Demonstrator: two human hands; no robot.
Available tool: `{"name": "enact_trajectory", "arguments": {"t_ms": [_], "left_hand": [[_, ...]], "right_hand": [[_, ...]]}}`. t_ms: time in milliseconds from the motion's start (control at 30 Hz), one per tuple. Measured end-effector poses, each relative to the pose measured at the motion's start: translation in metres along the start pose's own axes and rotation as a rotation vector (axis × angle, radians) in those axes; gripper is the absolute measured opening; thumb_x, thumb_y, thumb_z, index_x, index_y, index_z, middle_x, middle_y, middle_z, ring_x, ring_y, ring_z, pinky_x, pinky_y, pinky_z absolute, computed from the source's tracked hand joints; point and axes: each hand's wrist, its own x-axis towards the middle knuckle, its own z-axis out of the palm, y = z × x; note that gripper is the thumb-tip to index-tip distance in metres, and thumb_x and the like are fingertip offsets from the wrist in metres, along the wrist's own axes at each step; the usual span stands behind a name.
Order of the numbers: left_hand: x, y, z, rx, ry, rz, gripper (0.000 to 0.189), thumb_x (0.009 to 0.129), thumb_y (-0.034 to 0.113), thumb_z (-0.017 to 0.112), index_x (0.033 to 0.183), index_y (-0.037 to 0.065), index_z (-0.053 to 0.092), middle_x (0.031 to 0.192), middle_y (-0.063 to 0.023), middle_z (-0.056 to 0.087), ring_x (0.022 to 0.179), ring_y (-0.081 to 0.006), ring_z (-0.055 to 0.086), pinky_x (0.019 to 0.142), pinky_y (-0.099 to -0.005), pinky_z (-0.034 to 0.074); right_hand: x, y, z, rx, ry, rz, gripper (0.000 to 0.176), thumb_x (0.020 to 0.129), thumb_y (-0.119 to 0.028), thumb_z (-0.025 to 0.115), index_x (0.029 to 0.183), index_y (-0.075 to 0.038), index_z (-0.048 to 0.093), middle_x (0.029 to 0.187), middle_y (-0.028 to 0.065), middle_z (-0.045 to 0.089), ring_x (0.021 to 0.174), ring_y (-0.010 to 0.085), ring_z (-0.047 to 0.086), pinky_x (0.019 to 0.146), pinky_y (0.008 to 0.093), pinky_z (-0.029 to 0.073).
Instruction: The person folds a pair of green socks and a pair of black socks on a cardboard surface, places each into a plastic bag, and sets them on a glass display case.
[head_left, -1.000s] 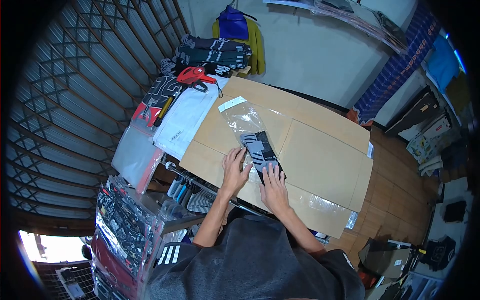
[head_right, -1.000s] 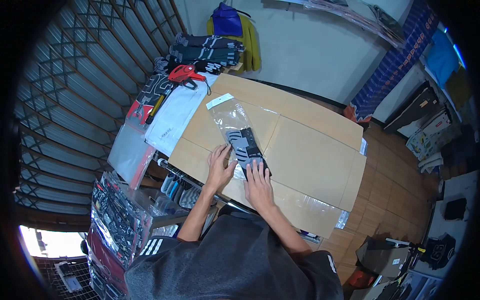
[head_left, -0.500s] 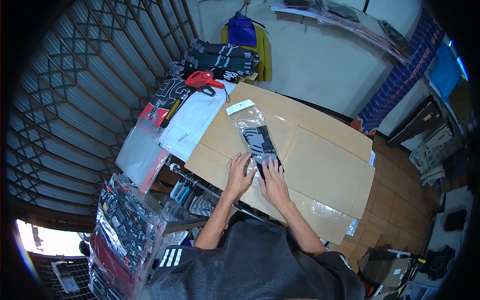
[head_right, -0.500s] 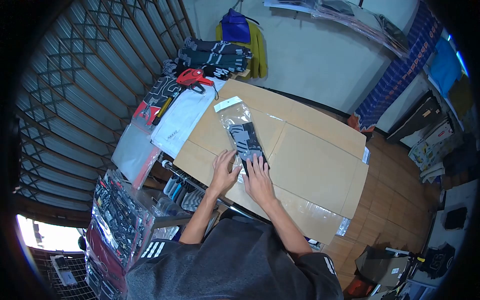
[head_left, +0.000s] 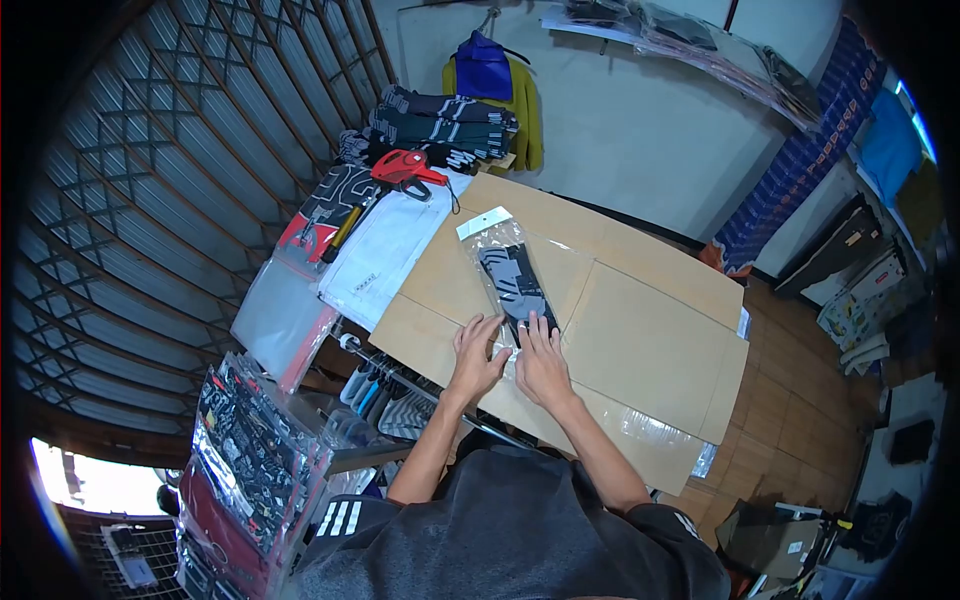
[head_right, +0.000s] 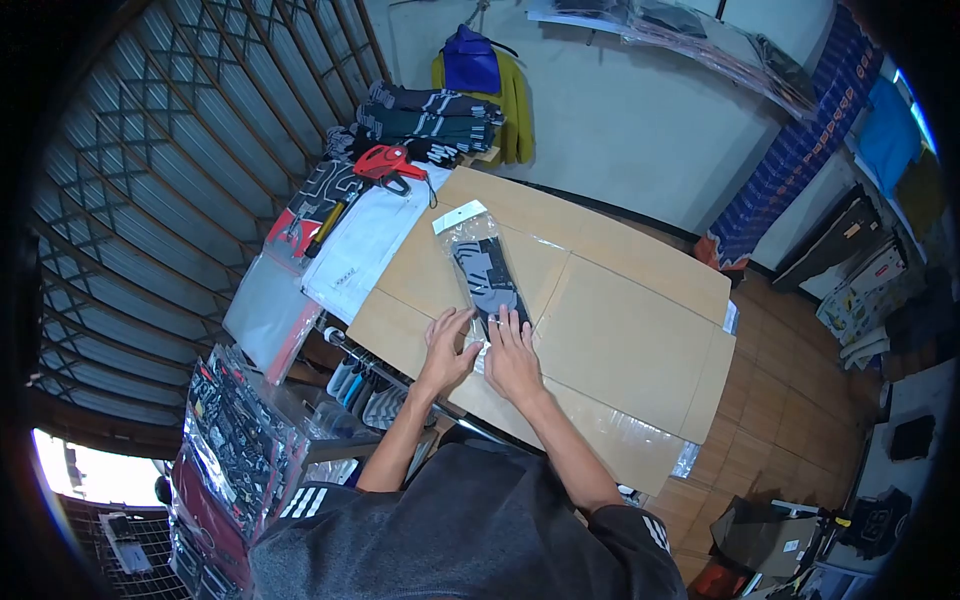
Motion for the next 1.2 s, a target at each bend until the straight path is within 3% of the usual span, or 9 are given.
{"name": "enact_trajectory", "arguments": {"t_ms": [333, 633, 833, 933, 1033, 1133, 1200], "left_hand": [[0.000, -0.001, 0.000, -0.016, 0.017, -0.004, 0.071, 0.086, 0.021, 0.084, 0.152, 0.010, 0.059, 0.154, -0.0155, 0.060, 0.152, -0.0404, 0.043, 0.126, -0.0543, 0.025], [0.001, 0.002, -0.001, -0.004, 0.005, -0.009, 0.070, 0.086, 0.021, 0.084, 0.152, 0.011, 0.060, 0.154, -0.0147, 0.061, 0.151, -0.0399, 0.044, 0.126, -0.0542, 0.026], [0.000, -0.002, 0.003, -0.008, 0.029, -0.018, 0.070, 0.086, 0.021, 0.084, 0.151, 0.010, 0.060, 0.153, -0.0163, 0.061, 0.151, -0.0400, 0.044, 0.126, -0.0537, 0.027], [0.000, -0.003, 0.004, -0.023, 0.040, -0.014, 0.074, 0.086, 0.021, 0.084, 0.154, 0.009, 0.057, 0.151, -0.0185, 0.061, 0.150, -0.0405, 0.045, 0.126, -0.0542, 0.026], [0.002, 0.008, -0.001, -0.065, 0.065, -0.037, 0.079, 0.086, 0.023, 0.084, 0.156, 0.005, 0.052, 0.149, -0.0212, 0.061, 0.148, -0.0410, 0.047, 0.126, -0.0555, 0.026], [0.001, 0.019, -0.006, -0.153, 0.117, -0.105, 0.079, 0.089, 0.026, 0.083, 0.156, -0.001, 0.050, 0.141, -0.0233, 0.066, 0.142, -0.0404, 0.053, 0.123, -0.0536, 0.032], [0.003, 0.020, -0.003, -0.235, 0.176, -0.145, 0.078, 0.091, 0.025, 0.083, 0.155, -0.004, 0.050, 0.135, -0.0241, 0.068, 0.136, -0.0388, 0.058, 0.120, -0.0521, 0.037]], "right_hand": [[-0.024, -0.004, -0.008, 0.089, 0.005, 0.006, 0.067, 0.100, -0.016, 0.061, 0.160, 0.007, 0.041, 0.167, 0.0352, 0.035, 0.156, 0.0523, 0.033, 0.128, 0.0632, 0.027], [-0.001, 0.007, -0.003, 0.032, -0.058, -0.022, 0.067, 0.096, -0.013, 0.059, 0.158, 0.009, 0.043, 0.166, 0.0359, 0.038, 0.155, 0.0525, 0.036, 0.129, 0.0589, 0.027], [0.007, 0.010, -0.002, 0.024, -0.029, -0.050, 0.068, 0.093, -0.014, 0.061, 0.155, 0.009, 0.047, 0.167, 0.0353, 0.037, 0.156, 0.0525, 0.035, 0.129, 0.0609, 0.027], [0.002, 0.016, -0.006, 0.108, 0.105, -0.108, 0.056, 0.091, -0.008, 0.064, 0.146, 0.004, 0.059, 0.154, 0.0332, 0.054, 0.147, 0.0479, 0.050, 0.122, 0.0575, 0.039], [-0.005, 0.022, -0.023, 0.440, 0.204, 0.096, 0.033, 0.091, -0.004, 0.068, 0.124, 0.001, 0.071, 0.125, 0.0258, 0.072, 0.118, 0.0389, 0.071, 0.100, 0.0490, 0.057], [-0.008, 0.033, -0.030, 0.459, 0.445, 0.370, 0.015, 0.092, -0.005, 0.074, 0.106, 0.000, 0.072, 0.099, 0.0177, 0.075, 0.085, 0.0301, 0.075, 0.075, 0.0414, 0.060], [-0.005, 0.048, -0.028, 0.489, 0.524, 0.390, 0.015, 0.094, -0.008, 0.076, 0.104, 0.001, 0.070, 0.096, 0.0166, 0.074, 0.077, 0.0278, 0.073, 0.070, 0.0389, 0.059]]}}
